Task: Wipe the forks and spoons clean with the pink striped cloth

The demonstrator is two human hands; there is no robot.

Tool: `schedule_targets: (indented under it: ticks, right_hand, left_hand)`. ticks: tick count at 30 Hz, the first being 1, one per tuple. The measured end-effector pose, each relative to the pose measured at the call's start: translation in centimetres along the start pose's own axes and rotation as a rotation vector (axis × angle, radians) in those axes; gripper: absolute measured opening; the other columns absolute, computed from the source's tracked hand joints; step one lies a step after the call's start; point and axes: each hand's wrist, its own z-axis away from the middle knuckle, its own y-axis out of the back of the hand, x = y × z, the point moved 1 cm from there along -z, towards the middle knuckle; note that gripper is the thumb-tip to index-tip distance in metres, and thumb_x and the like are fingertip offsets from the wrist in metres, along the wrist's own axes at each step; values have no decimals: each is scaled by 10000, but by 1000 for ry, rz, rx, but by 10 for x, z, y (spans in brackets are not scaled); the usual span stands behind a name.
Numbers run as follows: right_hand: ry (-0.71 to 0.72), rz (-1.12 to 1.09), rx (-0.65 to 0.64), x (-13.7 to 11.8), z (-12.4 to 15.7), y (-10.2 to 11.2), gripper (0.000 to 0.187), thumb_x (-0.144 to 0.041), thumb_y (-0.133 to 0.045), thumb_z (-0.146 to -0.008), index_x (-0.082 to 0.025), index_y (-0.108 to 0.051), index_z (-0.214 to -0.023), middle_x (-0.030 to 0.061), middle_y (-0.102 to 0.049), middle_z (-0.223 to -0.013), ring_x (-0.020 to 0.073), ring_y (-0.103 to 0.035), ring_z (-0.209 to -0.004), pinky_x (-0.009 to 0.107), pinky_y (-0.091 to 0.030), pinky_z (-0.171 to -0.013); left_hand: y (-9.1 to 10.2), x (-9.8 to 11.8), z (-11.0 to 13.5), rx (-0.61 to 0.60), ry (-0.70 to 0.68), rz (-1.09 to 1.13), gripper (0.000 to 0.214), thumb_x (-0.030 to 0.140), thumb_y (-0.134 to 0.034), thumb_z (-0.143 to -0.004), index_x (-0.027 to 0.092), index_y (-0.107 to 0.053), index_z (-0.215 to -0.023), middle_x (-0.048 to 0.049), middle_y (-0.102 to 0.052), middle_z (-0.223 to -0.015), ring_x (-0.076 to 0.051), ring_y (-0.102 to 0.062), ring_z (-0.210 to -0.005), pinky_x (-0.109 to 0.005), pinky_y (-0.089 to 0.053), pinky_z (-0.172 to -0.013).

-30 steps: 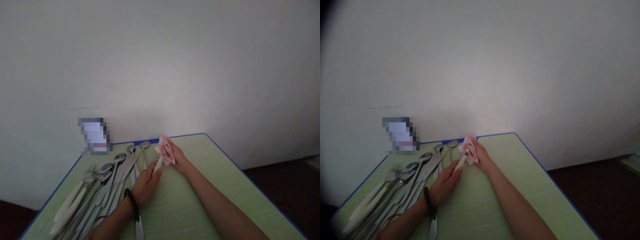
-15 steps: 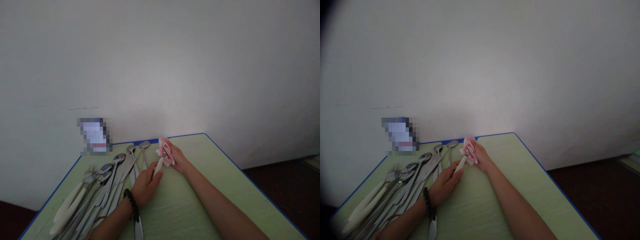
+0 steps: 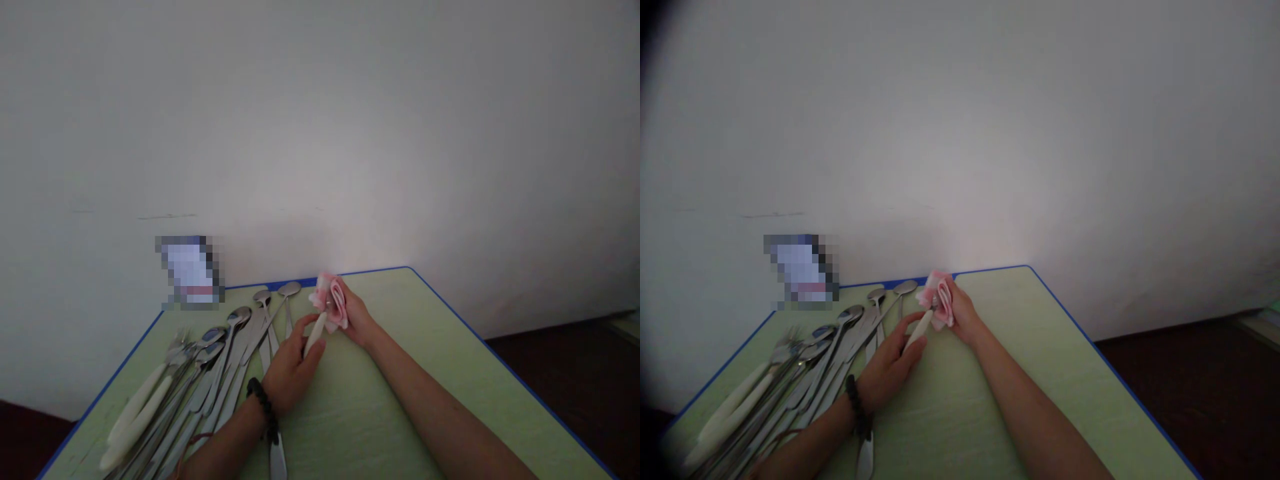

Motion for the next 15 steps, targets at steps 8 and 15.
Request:
schedule_targets:
  ticks: [8, 15]
  right_hand:
    - [-44, -104, -96, -4, 4, -4, 456, -514, -395, -841, -140, -625, -962, 73, -706, -862, 173, -655, -775, 320, -490, -788]
    - [18, -78, -143, -2, 4, -1, 337, -384, -533, -800, -203, -569, -1082, 36, -692, -944, 158, -649, -802, 304, -499, -771]
  left_hand:
    - [-1, -3, -2, 137, -15, 116, 461, 331, -363, -895, 204, -283, -1331, 39, -426, -686, -117, -419, -546, -242, -364, -527]
    - [0, 0, -1, 190, -39, 125, 472, 303, -352, -900, 218, -234, -1349, 15, -445, -775, -111, -435, -578, -238, -391, -546]
